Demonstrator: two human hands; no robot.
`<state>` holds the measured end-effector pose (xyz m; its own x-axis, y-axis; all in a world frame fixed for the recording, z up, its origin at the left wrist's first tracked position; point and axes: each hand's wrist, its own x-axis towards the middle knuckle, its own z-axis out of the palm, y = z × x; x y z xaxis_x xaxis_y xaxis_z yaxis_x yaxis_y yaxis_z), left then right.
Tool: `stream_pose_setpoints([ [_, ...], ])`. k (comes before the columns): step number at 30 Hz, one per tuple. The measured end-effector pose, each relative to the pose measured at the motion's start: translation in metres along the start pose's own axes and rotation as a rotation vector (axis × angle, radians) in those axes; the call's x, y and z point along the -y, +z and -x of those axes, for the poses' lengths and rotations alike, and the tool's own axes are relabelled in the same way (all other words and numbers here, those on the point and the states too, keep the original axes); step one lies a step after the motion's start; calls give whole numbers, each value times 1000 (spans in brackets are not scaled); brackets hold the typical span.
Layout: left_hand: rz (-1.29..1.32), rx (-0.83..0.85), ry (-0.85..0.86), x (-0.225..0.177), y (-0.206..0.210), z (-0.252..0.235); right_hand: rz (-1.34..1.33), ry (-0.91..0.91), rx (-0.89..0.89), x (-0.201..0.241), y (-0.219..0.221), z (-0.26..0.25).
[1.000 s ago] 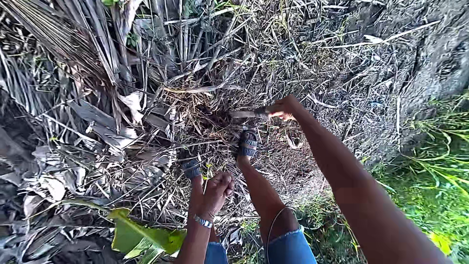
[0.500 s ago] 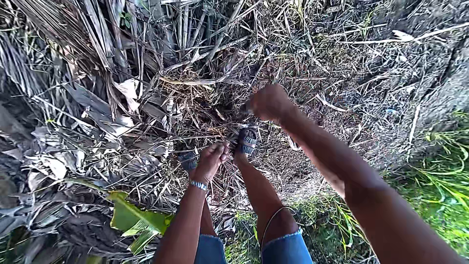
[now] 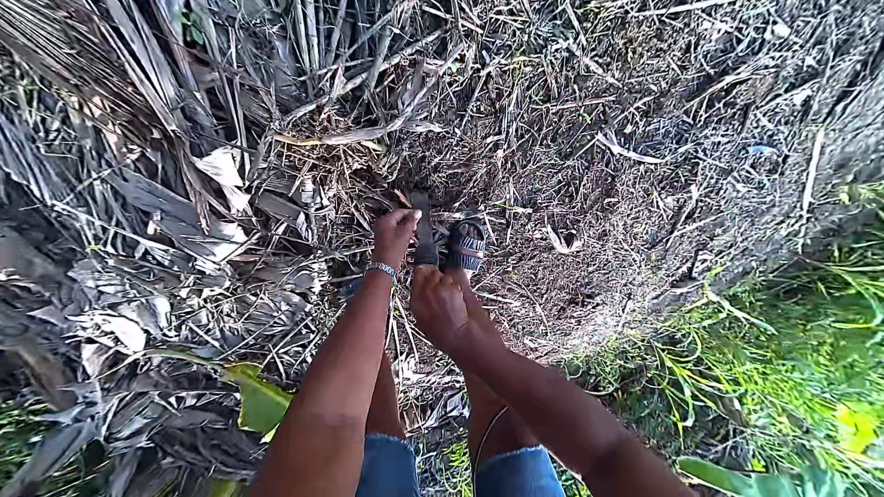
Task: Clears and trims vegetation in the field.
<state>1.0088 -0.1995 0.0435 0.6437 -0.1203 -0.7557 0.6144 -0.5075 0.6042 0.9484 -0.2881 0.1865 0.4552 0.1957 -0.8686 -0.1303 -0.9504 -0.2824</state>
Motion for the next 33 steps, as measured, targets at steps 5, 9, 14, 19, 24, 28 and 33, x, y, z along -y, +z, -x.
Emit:
stream_pose_setpoints([
  [5,-7,-36,65,16,6,-13,20,16,-4,2,8,1],
  [9,-8,-55,73,24,10,-21,55,19,-50,2,15,1],
  [14,12,-46,88,29,16,-30,83,-1,-71,-1,14,3],
  [19,0,-13,59,30,18,-33,40,11,2,-1,11,3],
  [24,6,35,53,34,14,-34,48,24,-27,2,17,3],
  [28,-8,78,27,33,11,-33,22,17,-135,1,24,4],
  [33,69,69,13,36,10,-30,41,14,-137,1,26,4],
])
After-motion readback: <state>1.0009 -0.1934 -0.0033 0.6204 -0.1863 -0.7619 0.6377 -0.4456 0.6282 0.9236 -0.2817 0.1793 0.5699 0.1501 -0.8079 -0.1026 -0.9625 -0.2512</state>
